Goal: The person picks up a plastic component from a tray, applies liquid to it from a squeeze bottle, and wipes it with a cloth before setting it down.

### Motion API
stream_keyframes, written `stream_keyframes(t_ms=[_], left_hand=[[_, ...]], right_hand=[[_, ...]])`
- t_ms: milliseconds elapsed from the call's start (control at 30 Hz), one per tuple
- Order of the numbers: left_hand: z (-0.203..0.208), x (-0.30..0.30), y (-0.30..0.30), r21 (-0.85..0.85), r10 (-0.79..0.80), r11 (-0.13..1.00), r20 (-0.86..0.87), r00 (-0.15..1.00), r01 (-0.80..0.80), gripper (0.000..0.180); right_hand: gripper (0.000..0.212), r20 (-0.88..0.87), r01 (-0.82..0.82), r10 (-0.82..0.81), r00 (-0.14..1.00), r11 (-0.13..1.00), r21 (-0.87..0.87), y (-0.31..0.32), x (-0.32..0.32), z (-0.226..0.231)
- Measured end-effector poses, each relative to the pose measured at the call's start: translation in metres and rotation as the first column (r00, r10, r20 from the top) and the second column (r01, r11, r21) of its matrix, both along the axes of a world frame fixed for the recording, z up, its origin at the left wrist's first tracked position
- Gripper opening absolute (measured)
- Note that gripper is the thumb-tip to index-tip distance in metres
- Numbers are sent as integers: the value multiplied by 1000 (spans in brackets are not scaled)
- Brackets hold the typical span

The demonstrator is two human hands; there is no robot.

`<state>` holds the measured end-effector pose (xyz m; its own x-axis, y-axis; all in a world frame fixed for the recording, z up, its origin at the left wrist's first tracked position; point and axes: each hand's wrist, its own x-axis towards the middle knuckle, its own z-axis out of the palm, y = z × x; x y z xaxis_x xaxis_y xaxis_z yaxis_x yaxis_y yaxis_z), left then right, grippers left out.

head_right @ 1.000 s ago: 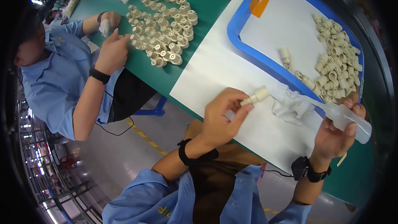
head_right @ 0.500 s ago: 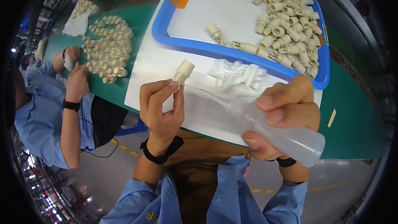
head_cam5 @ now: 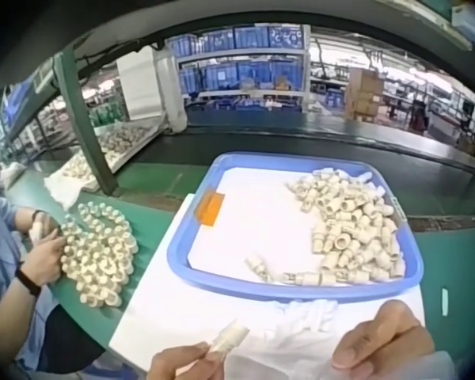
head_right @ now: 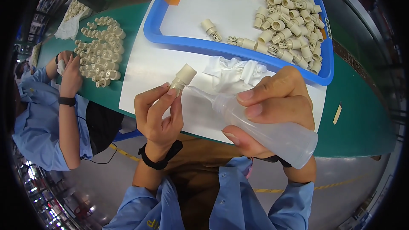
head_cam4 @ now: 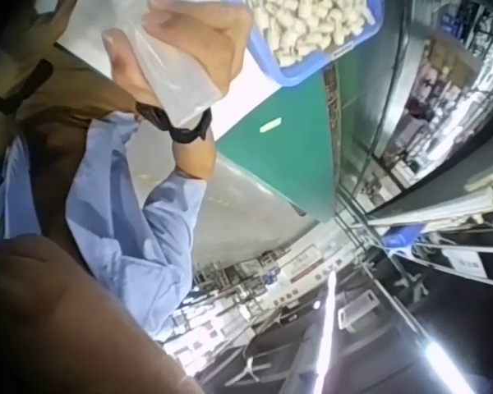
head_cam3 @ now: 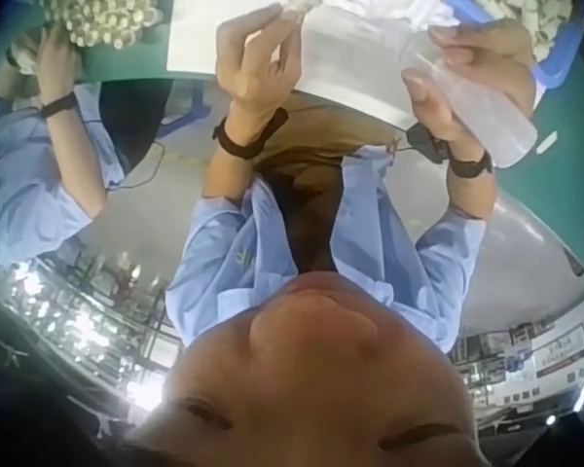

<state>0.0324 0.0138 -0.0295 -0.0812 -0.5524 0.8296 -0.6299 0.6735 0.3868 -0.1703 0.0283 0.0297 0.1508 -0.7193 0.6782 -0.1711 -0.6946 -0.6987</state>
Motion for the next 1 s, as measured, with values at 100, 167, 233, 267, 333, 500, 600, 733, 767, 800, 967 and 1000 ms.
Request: stream_keyframes(t_ms=[100,167,233,267,333,500,600,733,767,800,967,1000], left_hand=[[1,0,1,10,4,1000,-3,1000,-4,22],[2,0,0,43,-8,999,-45,999,10,24],[3,-1,0,58,-16,998,-67,998,20,25],[3,-2,-1,73,-22,997,-104,994,29,26],[3,-3,-1,101,-31,994,-175,984,49,28],[7,-4,4,228,-55,964,-322,945,134,28],[7,-4,7,390,-35,869,-567,823,305,23],[18,-6,11,509,80,699,-754,652,502,20],[20,-7,11,509,79,699,-753,653,503,20],[20,-7,11,512,98,659,-785,612,551,18],[26,-6,10,457,190,503,-887,421,734,16],[27,-6,10,427,217,468,-904,368,773,17]], right_hand=[[35,25,11,-10,1000,1000,-12,0,1,-1],[35,23,12,-12,1000,1000,-22,0,1,-2],[35,13,16,-15,1000,1000,-25,0,0,-1],[36,4,18,-18,1000,999,-28,1,0,0],[36,-5,21,-21,1000,999,-30,1,-1,0],[36,-12,23,-23,1000,998,-55,0,-2,2],[37,-28,25,-27,999,997,-73,0,-2,3],[38,-26,37,-39,999,997,-68,2,-1,4],[35,-52,32,-36,998,997,-69,1,-1,4],[32,-79,27,-33,996,997,-70,1,-1,5],[29,-94,23,-29,995,997,-71,3,-1,6],[29,-92,22,-28,995,997,-71,3,-1,6]])
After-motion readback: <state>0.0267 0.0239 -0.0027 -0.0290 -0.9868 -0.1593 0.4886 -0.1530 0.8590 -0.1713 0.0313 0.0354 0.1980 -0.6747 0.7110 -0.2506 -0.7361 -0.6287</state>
